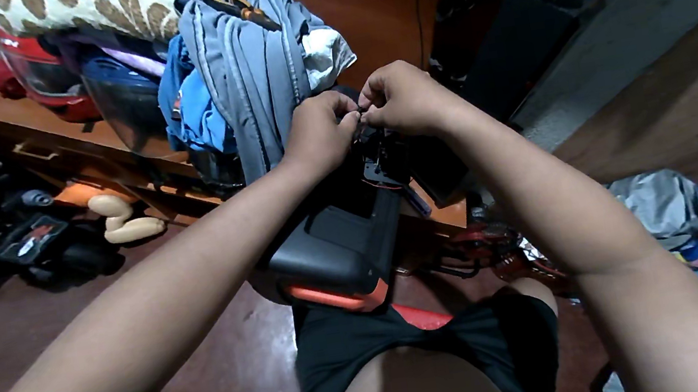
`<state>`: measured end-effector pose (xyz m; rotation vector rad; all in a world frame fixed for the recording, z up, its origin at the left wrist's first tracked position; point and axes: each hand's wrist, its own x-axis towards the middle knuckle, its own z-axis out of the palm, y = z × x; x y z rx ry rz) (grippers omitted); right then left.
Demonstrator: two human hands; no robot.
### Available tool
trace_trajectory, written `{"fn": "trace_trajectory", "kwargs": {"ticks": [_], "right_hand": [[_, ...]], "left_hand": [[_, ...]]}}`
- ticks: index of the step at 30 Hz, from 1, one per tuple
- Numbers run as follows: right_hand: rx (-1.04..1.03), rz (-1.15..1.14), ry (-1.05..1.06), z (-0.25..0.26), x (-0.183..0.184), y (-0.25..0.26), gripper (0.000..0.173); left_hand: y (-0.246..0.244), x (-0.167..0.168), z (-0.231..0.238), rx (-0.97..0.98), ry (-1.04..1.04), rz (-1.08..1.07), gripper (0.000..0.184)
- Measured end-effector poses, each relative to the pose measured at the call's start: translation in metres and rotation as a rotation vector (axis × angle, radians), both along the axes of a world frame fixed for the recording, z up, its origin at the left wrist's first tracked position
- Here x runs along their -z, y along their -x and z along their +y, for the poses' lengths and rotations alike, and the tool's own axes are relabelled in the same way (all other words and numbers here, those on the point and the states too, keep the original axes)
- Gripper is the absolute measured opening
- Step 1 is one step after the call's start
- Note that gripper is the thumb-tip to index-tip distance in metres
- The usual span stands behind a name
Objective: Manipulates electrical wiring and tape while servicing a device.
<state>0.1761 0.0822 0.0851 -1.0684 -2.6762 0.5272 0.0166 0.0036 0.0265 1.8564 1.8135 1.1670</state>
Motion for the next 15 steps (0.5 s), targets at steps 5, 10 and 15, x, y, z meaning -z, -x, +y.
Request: {"fn": "trace_trajectory", "kwargs": {"ticks": [5,10,15], "right_hand": [[-0.005,-0.113,-0.120,0.0013,-0.0006,-0.0011,0.027],[-0.042,-0.217,-0.270,0.0011,-0.0029,-0.0019,0.016],[-0.087,-0.184,-0.474,0.0020,0.0064,-0.0040,0.015]], "left_hand": [[-0.0013,-0.0015,0.0010,0.049,0.066,-0.067,0.019],[-0.0034,-0.0001,0.0022,0.088,0.043,-0.046,0.015],[-0.0002,-0.0002,0.0011,0.058,0.028,-0.035,0.014]]}}
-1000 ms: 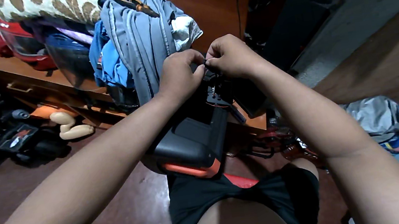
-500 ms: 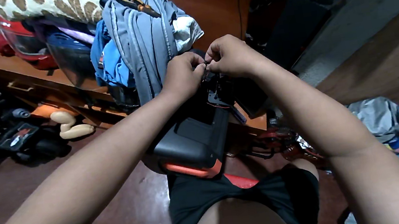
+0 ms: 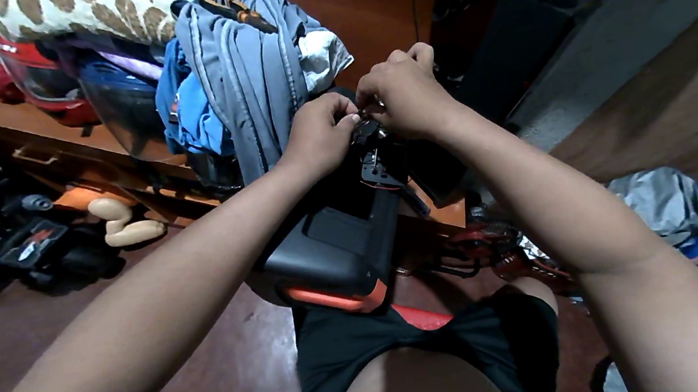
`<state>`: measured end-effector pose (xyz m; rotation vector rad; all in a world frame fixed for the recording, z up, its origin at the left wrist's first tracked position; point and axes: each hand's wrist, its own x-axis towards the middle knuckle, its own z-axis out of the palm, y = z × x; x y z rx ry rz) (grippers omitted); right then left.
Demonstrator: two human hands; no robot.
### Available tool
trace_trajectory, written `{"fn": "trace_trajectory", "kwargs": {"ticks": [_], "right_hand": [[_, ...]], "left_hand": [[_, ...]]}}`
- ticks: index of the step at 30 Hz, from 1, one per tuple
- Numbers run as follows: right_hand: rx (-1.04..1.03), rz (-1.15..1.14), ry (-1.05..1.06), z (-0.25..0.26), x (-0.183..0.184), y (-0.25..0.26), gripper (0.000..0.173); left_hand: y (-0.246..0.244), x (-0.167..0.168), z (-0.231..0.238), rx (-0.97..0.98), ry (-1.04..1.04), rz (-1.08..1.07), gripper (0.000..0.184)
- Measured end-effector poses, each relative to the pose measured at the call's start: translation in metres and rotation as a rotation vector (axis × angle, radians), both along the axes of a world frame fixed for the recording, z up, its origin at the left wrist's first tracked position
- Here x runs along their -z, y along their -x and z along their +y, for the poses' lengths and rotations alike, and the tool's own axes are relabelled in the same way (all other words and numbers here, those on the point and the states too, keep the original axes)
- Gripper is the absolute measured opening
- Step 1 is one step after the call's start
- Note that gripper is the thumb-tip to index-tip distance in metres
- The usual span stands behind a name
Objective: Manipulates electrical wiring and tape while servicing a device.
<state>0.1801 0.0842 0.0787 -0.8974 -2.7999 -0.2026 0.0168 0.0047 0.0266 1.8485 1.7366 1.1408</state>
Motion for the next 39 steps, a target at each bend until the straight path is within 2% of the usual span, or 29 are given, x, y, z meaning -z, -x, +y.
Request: {"fn": "trace_trajectory", "kwargs": {"ticks": [8,12,15,19,23,26,28,33,39], "right_hand": [[-0.112,0.008,-0.174,0.011,0.002,-0.002,0.019],[-0.058,0.032,-0.120,0.021,-0.005,-0.009,0.020],[-0.046,0.057,-0.001,0.022,-0.008,-0.012,0.022],[-0.070,0.290,0.328,0.026,-0.008,-0.015,0.022],[-0.190,0.362,0.710,0.025,-0.009,-0.018,0.041],[-0.239,0.313,0.835,0.029,-0.008,-0.025,0.050],[-0.262,0.273,0.849,0.032,-0.007,-0.027,0.047],[-0.290,0.255,0.779,0.033,-0.002,-0.025,0.025],[-0.160,0.321,0.647,0.036,0.010,-0.020,0.006]], "left_hand": [[0.001,0.001,0.001,-0.003,-0.014,-0.006,0.014],[0.003,0.002,0.000,0.000,-0.001,-0.024,0.015],[0.003,0.002,0.000,-0.006,0.022,-0.046,0.016],[0.002,0.003,0.003,-0.018,0.029,-0.052,0.018],[0.004,0.004,0.004,-0.007,0.027,-0.073,0.019],[0.005,0.003,0.003,-0.016,0.039,-0.088,0.019],[0.006,0.003,0.004,-0.027,0.047,-0.107,0.019],[0.007,0.008,0.010,-0.039,0.060,-0.192,0.018],[0.011,0.012,0.013,-0.048,0.071,-0.293,0.018]]}}
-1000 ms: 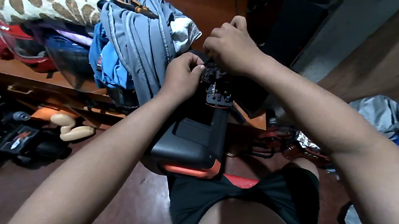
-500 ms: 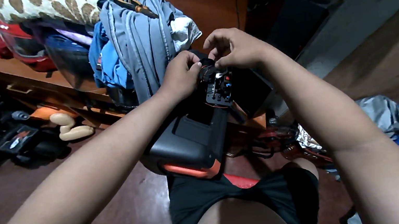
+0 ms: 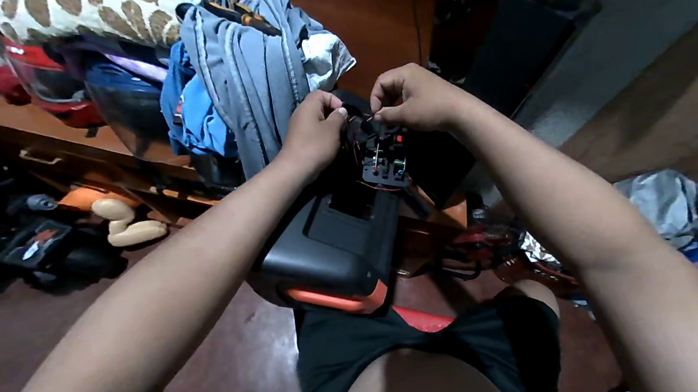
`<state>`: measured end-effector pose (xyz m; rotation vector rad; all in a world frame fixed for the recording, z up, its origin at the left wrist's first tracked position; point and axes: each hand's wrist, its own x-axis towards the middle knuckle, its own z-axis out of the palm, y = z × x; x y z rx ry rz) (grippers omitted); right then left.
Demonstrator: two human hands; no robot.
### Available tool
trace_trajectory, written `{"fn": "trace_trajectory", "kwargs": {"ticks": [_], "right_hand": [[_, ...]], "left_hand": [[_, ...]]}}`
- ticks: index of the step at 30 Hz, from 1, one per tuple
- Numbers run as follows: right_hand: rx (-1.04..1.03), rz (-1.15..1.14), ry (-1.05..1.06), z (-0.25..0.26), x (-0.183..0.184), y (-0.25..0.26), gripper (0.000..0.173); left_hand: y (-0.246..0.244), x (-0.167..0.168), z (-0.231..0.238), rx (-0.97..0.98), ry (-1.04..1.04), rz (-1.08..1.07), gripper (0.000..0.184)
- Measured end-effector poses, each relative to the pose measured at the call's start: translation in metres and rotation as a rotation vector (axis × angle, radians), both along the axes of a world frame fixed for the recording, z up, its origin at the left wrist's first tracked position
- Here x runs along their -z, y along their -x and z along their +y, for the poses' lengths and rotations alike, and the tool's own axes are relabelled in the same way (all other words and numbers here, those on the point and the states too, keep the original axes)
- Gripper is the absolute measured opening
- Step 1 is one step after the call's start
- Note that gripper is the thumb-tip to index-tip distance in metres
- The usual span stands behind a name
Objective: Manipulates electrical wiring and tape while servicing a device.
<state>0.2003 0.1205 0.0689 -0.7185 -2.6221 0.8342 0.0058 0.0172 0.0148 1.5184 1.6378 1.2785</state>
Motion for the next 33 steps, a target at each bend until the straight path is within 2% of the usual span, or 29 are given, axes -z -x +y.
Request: {"fn": "trace_trajectory", "kwargs": {"ticks": [2,7,10,12,15,19,22,26,30,33], "right_hand": [[0.026,-0.012,-0.025,0.002,0.003,-0.001,0.008],[0.049,0.046,-0.113,-0.002,0.004,0.003,0.025],[0.069,-0.015,-0.205,-0.007,0.000,0.011,0.034],[0.107,-0.129,-0.243,-0.013,-0.007,0.016,0.029],[0.167,-0.215,-0.175,-0.016,-0.019,0.021,0.018],[0.231,-0.184,0.048,-0.019,-0.029,0.021,0.024],[0.293,-0.190,0.111,-0.022,-0.031,0.023,0.025],[0.290,-0.295,0.009,-0.019,-0.031,0.027,0.029],[0.235,-0.386,-0.185,-0.015,-0.036,0.028,0.011],[0.227,-0.424,-0.287,-0.016,-0.040,0.028,0.013]], "left_hand": [[0.001,0.002,0.001,0.002,-0.006,-0.022,0.017],[-0.002,0.001,0.002,0.020,-0.008,-0.032,0.017],[-0.003,0.000,0.001,0.028,-0.015,-0.022,0.015],[-0.002,0.000,0.001,0.040,-0.013,-0.018,0.015],[-0.002,0.001,0.002,0.068,-0.010,-0.011,0.014],[-0.002,0.000,0.000,0.108,-0.027,0.021,0.015],[-0.004,-0.002,-0.001,0.114,-0.028,0.054,0.016],[-0.006,-0.002,-0.001,0.106,-0.018,0.083,0.015],[-0.005,-0.003,-0.002,0.111,-0.022,0.088,0.016],[-0.005,-0.003,-0.002,0.110,-0.028,0.056,0.015]]}}
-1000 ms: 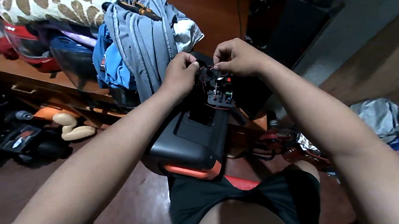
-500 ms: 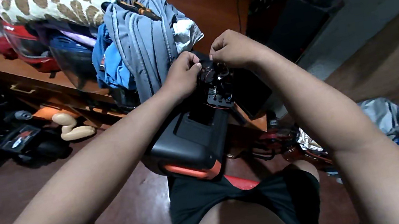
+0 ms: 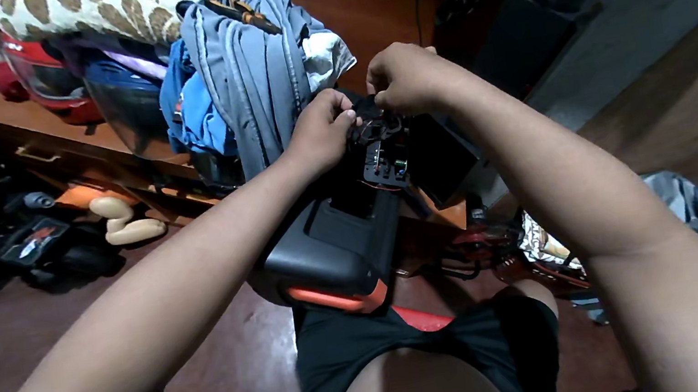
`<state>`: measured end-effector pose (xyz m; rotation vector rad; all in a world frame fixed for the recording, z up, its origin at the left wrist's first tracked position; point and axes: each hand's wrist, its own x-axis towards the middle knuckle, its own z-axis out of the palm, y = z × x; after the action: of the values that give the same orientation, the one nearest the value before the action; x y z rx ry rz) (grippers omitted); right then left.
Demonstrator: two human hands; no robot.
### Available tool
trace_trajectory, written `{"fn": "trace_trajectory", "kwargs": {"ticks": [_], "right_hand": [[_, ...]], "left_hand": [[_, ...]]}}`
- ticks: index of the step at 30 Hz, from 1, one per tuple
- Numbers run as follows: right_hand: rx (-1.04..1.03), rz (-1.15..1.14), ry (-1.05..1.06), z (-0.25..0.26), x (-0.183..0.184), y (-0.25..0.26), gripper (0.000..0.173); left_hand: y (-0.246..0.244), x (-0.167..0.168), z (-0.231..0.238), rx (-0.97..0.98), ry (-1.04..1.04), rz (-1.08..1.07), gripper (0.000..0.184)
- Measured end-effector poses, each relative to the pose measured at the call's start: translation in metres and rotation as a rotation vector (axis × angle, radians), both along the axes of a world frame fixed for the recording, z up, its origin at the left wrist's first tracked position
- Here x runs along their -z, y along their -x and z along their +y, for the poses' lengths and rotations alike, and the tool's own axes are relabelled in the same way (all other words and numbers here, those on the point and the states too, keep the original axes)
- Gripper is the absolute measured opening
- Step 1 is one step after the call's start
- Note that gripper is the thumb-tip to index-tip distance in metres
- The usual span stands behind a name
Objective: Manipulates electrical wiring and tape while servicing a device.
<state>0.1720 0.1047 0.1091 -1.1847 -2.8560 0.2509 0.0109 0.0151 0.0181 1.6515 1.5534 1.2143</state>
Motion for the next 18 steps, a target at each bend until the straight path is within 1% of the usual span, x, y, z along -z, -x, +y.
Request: {"fn": "trace_trajectory", "kwargs": {"ticks": [4,7,9,10,15,18], "right_hand": [[-0.031,0.020,-0.103,0.005,0.009,0.001,0.022],[-0.147,0.085,-0.129,0.008,0.014,-0.004,0.040],[-0.243,0.157,-0.117,0.006,0.017,-0.006,0.043],[-0.291,0.180,-0.119,0.006,0.018,-0.007,0.041],[-0.464,0.204,-0.205,0.009,0.028,-0.003,0.017],[-0.512,0.237,-0.273,0.013,0.032,-0.005,0.012]], "left_hand": [[0.000,0.001,0.000,-0.019,-0.018,-0.068,0.012],[0.001,-0.001,-0.002,-0.056,-0.023,-0.069,0.011],[0.002,-0.001,-0.002,-0.065,-0.023,-0.049,0.011],[0.002,-0.001,-0.002,-0.062,-0.028,-0.035,0.012],[0.002,0.000,-0.002,-0.066,-0.058,-0.009,0.011],[0.004,-0.001,-0.003,-0.074,-0.062,-0.018,0.009]]}}
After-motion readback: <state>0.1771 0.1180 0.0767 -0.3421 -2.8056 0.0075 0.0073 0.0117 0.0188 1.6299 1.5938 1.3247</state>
